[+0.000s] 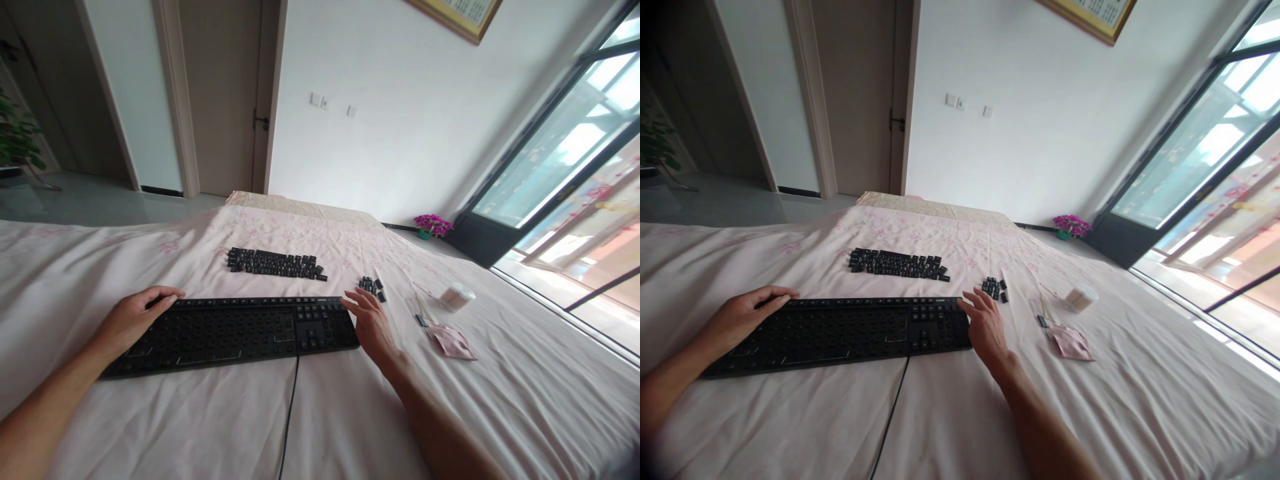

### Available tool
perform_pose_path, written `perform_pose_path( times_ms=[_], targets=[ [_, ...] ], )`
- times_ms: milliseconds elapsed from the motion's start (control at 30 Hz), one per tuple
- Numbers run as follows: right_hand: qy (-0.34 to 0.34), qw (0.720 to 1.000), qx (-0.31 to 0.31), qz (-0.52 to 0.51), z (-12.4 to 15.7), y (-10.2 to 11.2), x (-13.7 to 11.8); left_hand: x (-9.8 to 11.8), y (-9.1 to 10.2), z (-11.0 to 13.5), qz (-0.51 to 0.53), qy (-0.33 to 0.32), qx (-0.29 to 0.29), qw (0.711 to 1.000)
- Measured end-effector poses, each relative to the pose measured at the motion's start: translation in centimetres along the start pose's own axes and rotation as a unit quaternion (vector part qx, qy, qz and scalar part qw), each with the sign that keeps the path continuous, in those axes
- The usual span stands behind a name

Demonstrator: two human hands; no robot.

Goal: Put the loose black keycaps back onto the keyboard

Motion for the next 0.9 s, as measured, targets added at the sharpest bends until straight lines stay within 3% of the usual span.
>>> perform_pose_path(
  times_ms=[233, 500, 700, 900],
  targets=[
    [-0.002, 0.998, -0.055, 0.024, 0.2, -1.5, 0.3, -0.2, 0.0, 0.0, -0.006, 0.017, -0.002, 1.000],
    [-0.010, 1.000, 0.003, 0.011, 0.1, -0.6, -0.1, 0.0, 0.1, 0.1, -0.004, 0.013, -0.001, 1.000],
    [0.023, 0.998, -0.057, 0.031, 0.1, -1.3, -1.4, 0.1, 0.2, 0.2, -0.002, 0.011, 0.002, 1.000],
    [-0.038, 0.999, 0.005, 0.009, 0.0, -0.3, 0.8, 0.0, 0.0, 0.1, 0.001, 0.013, 0.000, 1.000]
  ],
)
Point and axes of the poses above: each hand's wrist, its own z-axis away from the middle knuckle, its own y-axis out of the back of the hand, x = y × z, the point moved 8 cm from there along -z, towards the middle knuckle, and after that the axes turned 5 degrees about -z, right-handed, at the moved point
